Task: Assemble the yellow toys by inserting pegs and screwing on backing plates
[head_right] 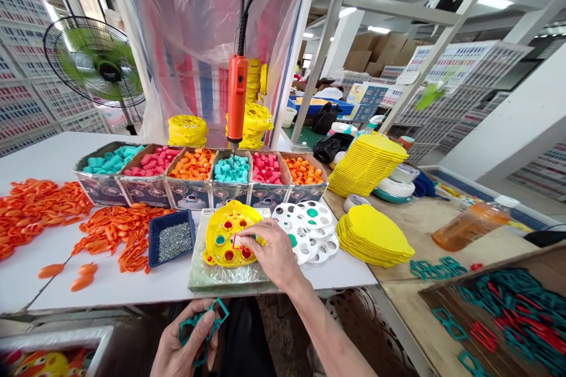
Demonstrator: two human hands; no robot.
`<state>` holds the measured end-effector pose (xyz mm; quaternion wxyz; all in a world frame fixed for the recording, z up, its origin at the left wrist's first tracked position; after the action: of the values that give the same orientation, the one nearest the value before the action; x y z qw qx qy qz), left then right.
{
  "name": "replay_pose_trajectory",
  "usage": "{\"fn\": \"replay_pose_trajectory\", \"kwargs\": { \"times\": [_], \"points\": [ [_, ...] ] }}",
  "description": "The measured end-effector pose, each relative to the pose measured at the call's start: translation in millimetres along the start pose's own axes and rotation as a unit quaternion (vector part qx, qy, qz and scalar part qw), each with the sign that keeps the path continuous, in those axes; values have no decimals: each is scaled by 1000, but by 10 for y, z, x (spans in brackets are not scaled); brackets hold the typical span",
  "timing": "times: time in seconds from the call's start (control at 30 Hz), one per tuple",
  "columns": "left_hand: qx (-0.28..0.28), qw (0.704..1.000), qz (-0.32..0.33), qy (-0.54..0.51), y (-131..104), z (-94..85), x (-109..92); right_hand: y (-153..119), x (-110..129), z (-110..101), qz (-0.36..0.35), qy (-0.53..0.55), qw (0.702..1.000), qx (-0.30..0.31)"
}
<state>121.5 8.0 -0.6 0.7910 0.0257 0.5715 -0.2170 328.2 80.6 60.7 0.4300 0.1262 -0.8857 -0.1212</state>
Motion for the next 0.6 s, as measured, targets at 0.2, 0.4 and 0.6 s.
{"fn": "replay_pose_trajectory", "kwargs": {
  "times": [0.2,0.4,0.6],
  "points": [
    [1,1000,-11,25,9,-62,81,97,-44,47,15,-16,999,42],
    [6,1000,-14,24,22,-60,109,101,-55,33,5,-44,998,54],
    [3,1000,-14,21,28,-54,167,84,-76,51,-19,-62,997,53]
  ]
}}
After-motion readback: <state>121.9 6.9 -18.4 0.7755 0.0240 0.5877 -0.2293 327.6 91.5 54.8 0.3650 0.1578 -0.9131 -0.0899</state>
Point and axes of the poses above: each hand's wrist, its own y-axis towards the middle knuckle, its own z-axis out of the palm, x = y × z, the point moved 1 cm from there along y, towards the middle knuckle, and after that the axes turned 11 degrees about x, right-handed, at the moved point
